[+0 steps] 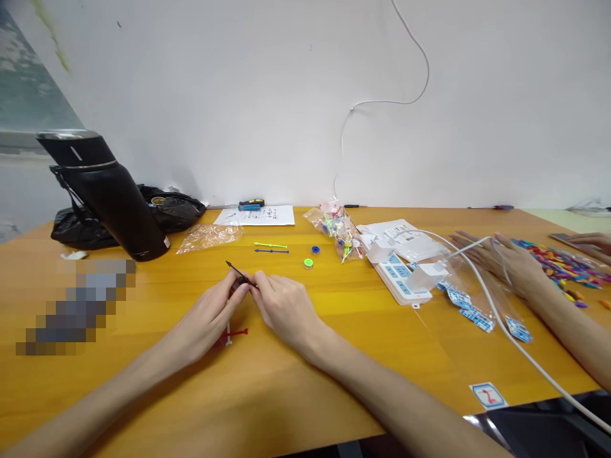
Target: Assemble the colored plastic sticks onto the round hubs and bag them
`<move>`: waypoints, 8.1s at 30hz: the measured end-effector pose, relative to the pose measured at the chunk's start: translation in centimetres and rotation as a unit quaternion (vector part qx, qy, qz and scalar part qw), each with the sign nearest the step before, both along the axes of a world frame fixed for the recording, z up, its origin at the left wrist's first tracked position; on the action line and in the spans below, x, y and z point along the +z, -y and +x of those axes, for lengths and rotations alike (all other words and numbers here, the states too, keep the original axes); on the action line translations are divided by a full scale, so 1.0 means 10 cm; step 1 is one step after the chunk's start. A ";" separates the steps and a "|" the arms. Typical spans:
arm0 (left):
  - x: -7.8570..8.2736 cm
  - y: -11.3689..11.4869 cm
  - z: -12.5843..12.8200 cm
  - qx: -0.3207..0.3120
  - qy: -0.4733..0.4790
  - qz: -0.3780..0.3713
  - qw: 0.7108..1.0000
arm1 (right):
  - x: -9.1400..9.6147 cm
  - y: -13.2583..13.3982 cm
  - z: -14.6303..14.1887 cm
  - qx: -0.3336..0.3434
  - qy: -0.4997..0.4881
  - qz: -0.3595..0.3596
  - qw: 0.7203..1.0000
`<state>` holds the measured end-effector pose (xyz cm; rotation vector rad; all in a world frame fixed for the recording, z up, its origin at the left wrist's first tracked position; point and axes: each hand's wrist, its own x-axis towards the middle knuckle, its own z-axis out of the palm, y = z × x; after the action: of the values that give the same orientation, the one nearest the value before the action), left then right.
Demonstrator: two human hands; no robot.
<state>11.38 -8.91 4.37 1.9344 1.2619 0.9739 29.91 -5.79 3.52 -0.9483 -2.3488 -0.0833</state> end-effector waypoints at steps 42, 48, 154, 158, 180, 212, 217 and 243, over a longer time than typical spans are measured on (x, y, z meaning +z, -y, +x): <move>0.00 -0.05 -0.06 0.022 -0.150 -0.020 0.988 | 0.00 0.01 0.01 0.130 -0.028 0.016 0.991; 0.05 -0.03 -0.05 0.036 -0.162 -0.025 0.986 | 0.01 0.04 0.01 0.125 0.004 0.025 0.992; -0.07 -0.14 -0.14 -0.025 -0.107 0.067 0.992 | -0.01 -0.04 0.03 0.102 -0.173 -0.190 0.961; -0.08 -0.14 -0.14 -0.028 -0.102 0.074 0.992 | 0.01 -0.06 0.04 0.096 -0.177 -0.168 0.965; -0.09 -0.25 -0.33 -0.028 -0.159 0.067 0.985 | 0.17 -0.75 0.82 -0.299 0.069 -0.071 0.949; -0.14 -0.34 -0.37 -0.061 -0.120 0.015 0.991 | -0.12 -0.07 0.04 0.163 -0.035 -0.150 0.975; -0.15 -0.34 -0.36 -0.046 -0.128 0.028 0.990 | -0.11 -0.08 0.04 0.129 -0.110 -0.196 0.966; -0.02 -0.25 -0.30 -0.047 -0.108 0.056 0.991 | -0.17 -0.27 0.02 0.030 -0.334 -0.363 0.869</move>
<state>8.43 -6.39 4.21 2.2144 1.2434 0.8215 30.12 -3.09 1.85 -1.0069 -1.7276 1.0547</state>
